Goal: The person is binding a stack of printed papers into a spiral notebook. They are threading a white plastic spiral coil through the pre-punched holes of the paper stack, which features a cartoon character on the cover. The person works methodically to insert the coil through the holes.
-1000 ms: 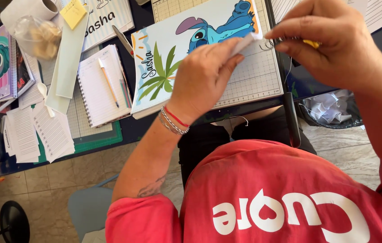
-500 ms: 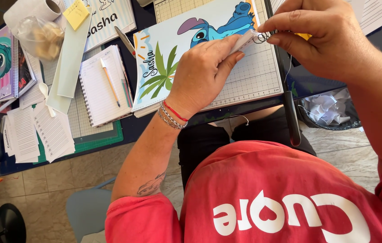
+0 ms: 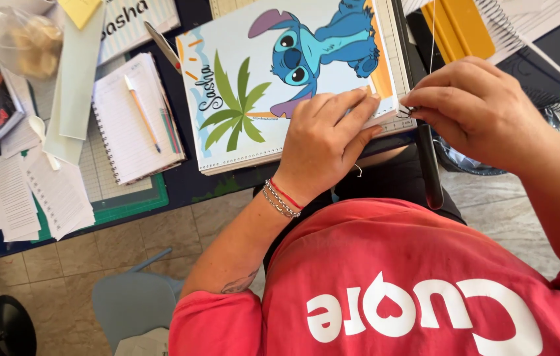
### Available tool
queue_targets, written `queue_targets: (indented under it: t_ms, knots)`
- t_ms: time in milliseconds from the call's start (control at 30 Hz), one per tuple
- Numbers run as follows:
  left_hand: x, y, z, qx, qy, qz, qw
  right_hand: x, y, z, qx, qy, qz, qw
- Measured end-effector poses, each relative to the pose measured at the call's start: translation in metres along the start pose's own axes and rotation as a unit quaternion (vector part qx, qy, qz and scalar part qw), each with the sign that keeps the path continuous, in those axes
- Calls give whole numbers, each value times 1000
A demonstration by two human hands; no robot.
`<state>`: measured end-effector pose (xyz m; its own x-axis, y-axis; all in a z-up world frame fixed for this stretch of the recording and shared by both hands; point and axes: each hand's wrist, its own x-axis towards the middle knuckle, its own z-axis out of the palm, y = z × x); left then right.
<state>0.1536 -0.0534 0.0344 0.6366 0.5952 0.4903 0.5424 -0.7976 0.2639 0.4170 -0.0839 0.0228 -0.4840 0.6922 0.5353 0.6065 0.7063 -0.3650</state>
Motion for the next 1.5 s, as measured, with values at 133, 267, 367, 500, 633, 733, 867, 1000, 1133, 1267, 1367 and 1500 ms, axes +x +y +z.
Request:
queue_targets:
  t_ms: [133, 267, 367, 500, 633, 733, 867, 1000, 1133, 1267, 1367, 1500]
  knots:
    - [1, 0, 1, 2, -19, -14, 1000, -6, 0, 9, 36, 14, 2, 999]
    - [5, -1, -2, -11, -5, -20, 1000, -6, 3, 13, 50, 28, 7, 998]
    - [6, -2, -2, -30, -14, -39, 999, -4, 6, 12, 71, 21, 14, 997]
    - [11, -3, -6, -57, -20, -60, 996, 2, 7, 10, 89, 17, 12, 996]
    - [14, -3, -9, -66, -33, -80, 994, 1, 6, 17, 99, 42, 23, 994]
    - [14, -4, -8, -69, -33, -83, 994, 2, 5, 23, 103, 71, 27, 992]
    - [13, -3, -8, -70, -37, -85, 993, 0, 7, 27, 93, 93, 14, 991]
    - [11, -3, -6, -50, -29, -76, 995, 0, 4, 26, 98, 85, 27, 991]
    - [7, -4, -1, -36, -20, -69, 997, 0, -3, 20, 103, 65, 46, 992]
    - [4, -3, 2, -7, -8, -42, 999, -2, -6, 19, 108, 53, 60, 991]
    - [4, -3, 0, 0, -9, -38, 999, -4, -7, 22, 110, 60, 61, 990]
    - [2, -6, 1, -22, -18, -46, 999, -7, -7, 25, 114, 73, 69, 988]
